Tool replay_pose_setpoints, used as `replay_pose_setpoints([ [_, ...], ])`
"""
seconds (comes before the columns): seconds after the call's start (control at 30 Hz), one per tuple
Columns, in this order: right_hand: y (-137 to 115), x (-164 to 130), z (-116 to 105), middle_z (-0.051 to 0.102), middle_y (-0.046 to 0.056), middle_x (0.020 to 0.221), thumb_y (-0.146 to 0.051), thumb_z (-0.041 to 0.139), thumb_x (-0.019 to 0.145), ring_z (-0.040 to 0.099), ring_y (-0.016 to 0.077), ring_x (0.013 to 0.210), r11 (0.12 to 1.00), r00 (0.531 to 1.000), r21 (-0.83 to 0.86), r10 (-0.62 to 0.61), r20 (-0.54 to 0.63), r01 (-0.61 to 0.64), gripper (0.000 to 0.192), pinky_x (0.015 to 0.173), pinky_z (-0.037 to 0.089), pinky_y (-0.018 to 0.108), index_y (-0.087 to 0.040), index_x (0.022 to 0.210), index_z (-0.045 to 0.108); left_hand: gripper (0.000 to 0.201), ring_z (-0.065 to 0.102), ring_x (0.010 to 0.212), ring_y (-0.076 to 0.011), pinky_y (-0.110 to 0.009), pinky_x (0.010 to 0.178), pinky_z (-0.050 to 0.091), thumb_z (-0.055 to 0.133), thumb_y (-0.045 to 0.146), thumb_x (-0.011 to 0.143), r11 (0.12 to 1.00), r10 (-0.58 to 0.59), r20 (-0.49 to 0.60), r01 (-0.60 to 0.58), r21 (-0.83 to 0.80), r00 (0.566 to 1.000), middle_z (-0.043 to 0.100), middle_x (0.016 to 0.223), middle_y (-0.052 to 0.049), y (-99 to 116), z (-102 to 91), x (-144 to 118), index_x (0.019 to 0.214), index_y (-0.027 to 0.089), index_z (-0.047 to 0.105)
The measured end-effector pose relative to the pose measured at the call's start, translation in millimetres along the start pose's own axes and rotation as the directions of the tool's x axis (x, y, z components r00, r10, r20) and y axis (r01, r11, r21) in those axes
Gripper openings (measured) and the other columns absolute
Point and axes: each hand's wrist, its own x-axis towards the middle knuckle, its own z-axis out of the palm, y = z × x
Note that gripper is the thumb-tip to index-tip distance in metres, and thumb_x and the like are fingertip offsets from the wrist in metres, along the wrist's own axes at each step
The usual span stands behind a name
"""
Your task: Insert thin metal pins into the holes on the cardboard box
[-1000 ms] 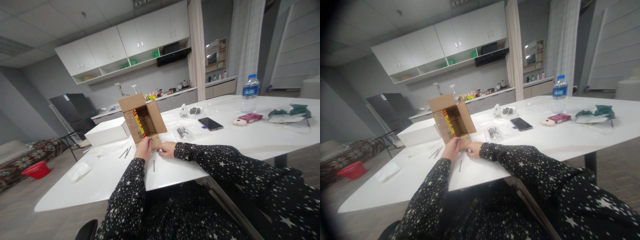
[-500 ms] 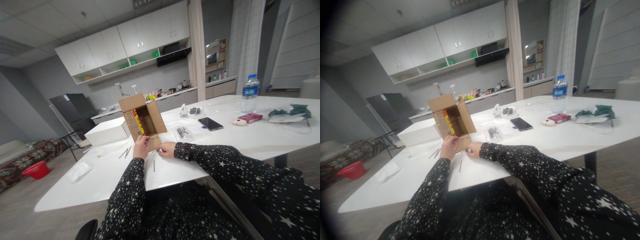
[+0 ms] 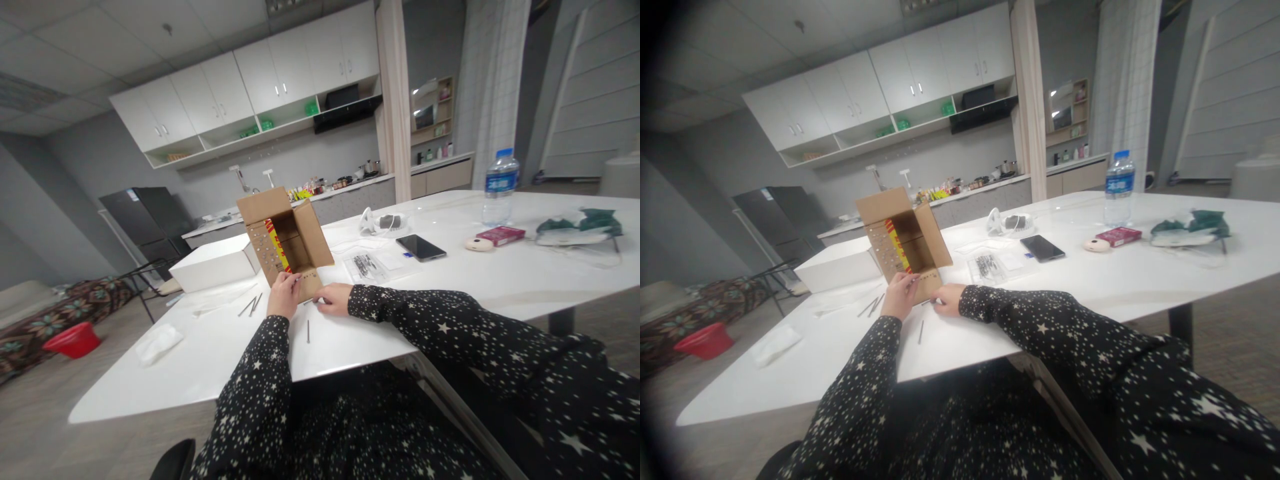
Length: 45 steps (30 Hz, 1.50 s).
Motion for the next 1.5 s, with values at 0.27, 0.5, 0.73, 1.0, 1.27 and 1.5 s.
replay_pose_setpoints([
  [0.27,1,0,1,0.066,0.002,0.064,-0.023,0.052,0.076,0.057,0.0144,0.061,1.000,1.000,0.013,-0.017,-0.003,0.017,0.032,0.060,0.040,0.023,-0.016,0.102,0.068,0.031,0.060,0.083,-0.0172,-0.033,0.082,0.049,0.042,0.034,0.088,0.999,-0.022,0.052,0.020,0.041,0.998,0.061,0.094,-0.008,1,-0.5,-1,0.102,0.019,0.065],
  [0.5,3,1,3,0.066,0.002,0.066,-0.022,0.051,0.075,0.056,0.0143,0.062,0.999,0.999,0.018,-0.031,-0.009,0.031,0.032,0.060,0.040,0.024,-0.015,0.101,0.068,0.031,0.061,0.087,-0.0198,-0.034,0.082,0.049,0.040,0.031,0.089,0.993,-0.053,0.093,0.043,0.107,0.994,0.062,0.098,-0.009,2,-1.0,-1,0.103,0.018,0.064],
  [0.73,2,1,2,0.065,0.002,0.065,-0.022,0.052,0.075,0.056,0.0143,0.062,0.999,0.999,0.018,-0.035,-0.008,0.035,0.032,0.060,0.040,0.024,-0.015,0.101,0.068,0.030,0.061,0.087,-0.0193,-0.034,0.082,0.048,0.039,0.032,0.090,0.992,-0.056,0.089,0.045,0.118,0.994,0.063,0.098,-0.010,5,-2.4,0,0.098,0.018,0.064],
  [1.0,1,0,0,0.065,0.002,0.065,-0.022,0.052,0.075,0.056,0.0136,0.062,1.000,1.000,0.016,-0.021,-0.005,0.021,0.031,0.061,0.040,0.023,-0.016,0.101,0.068,0.027,0.061,0.087,-0.0195,-0.033,0.083,0.049,0.041,0.029,0.088,0.994,-0.043,0.103,0.033,0.103,0.994,0.063,0.098,-0.009,4,-2.6,0,0.097,0.019,0.065],
  [1.27,0,-1,-1,0.065,0.002,0.065,-0.023,0.051,0.075,0.056,0.0139,0.061,1.000,1.000,0.018,-0.025,-0.007,0.026,0.031,0.060,0.040,0.023,-0.015,0.101,0.068,0.026,0.061,0.090,-0.0216,-0.035,0.082,0.047,0.041,0.024,0.088,0.990,-0.051,0.137,0.032,0.141,0.989,0.063,0.101,-0.010,5,-2.9,2,0.099,0.017,0.064],
  [1.5,-1,-1,-1,0.066,0.002,0.065,-0.023,0.052,0.076,0.057,0.0141,0.062,1.000,1.000,0.015,-0.018,0.006,0.018,0.031,0.059,0.040,0.023,-0.015,0.102,0.068,0.023,0.061,0.091,-0.0220,-0.034,0.081,0.045,0.040,0.022,0.088,0.974,-0.078,0.139,0.046,0.224,0.987,0.064,0.102,-0.009,10,-4.7,3,0.100,0.018,0.059],
])
